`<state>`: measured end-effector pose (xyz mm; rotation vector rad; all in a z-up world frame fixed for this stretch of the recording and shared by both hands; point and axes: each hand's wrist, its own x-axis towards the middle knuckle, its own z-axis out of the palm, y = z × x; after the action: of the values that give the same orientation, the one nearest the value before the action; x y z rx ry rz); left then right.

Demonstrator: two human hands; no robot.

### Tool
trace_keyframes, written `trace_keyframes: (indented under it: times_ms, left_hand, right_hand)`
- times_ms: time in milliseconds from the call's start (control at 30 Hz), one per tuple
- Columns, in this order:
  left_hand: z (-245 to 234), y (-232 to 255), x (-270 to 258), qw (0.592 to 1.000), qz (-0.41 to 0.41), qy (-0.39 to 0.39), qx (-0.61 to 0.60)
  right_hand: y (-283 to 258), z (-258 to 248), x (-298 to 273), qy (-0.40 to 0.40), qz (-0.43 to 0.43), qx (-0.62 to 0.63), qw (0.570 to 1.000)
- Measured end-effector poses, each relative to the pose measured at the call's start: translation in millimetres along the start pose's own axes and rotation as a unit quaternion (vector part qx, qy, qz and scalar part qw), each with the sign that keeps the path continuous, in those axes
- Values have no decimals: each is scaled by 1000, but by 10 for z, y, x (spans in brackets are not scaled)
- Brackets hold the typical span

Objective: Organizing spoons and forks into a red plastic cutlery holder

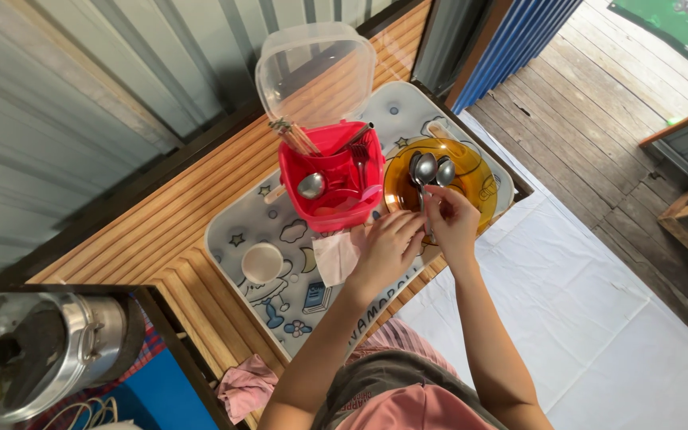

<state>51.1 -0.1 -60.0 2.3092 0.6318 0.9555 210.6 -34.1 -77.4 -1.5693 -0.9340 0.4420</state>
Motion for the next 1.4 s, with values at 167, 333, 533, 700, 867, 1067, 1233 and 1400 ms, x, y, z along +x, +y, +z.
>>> trace_keyframes:
  times_ms: [167,333,533,700,867,1067,1233,1400]
  left_hand:
    - [-691,-7,-45,992,43,100,68]
    - [-1248,-239,-51,969,29,176,170]
    - [-1468,-480,-46,944,-33,119,307]
    - [-1450,-577,-43,943,-23,60,327]
    - [-1503,-636,3,936,11,45,348]
    - [-1510,-723,54,928,66,52,363]
    - [-1492,-752,60,901,99,45,420]
    - [-1435,-870,30,875,137,101,453]
  right_hand:
    - [-738,316,-39,-5,-125,-31,992]
    - [-1060,668,-98,-47,-294,-119,947]
    - [-951,984,-70,-99,-356,-213,904]
    - [-789,1086,3,-119,-354,-296,879]
    - [-859,1110,29,-137,-339,-317,875]
    - [-845,1101,40,-145,-326,-303,884]
    - [-904,1081,42,-150,-316,-281,894]
    - [-888,1081,44,-135,-317,-264,901]
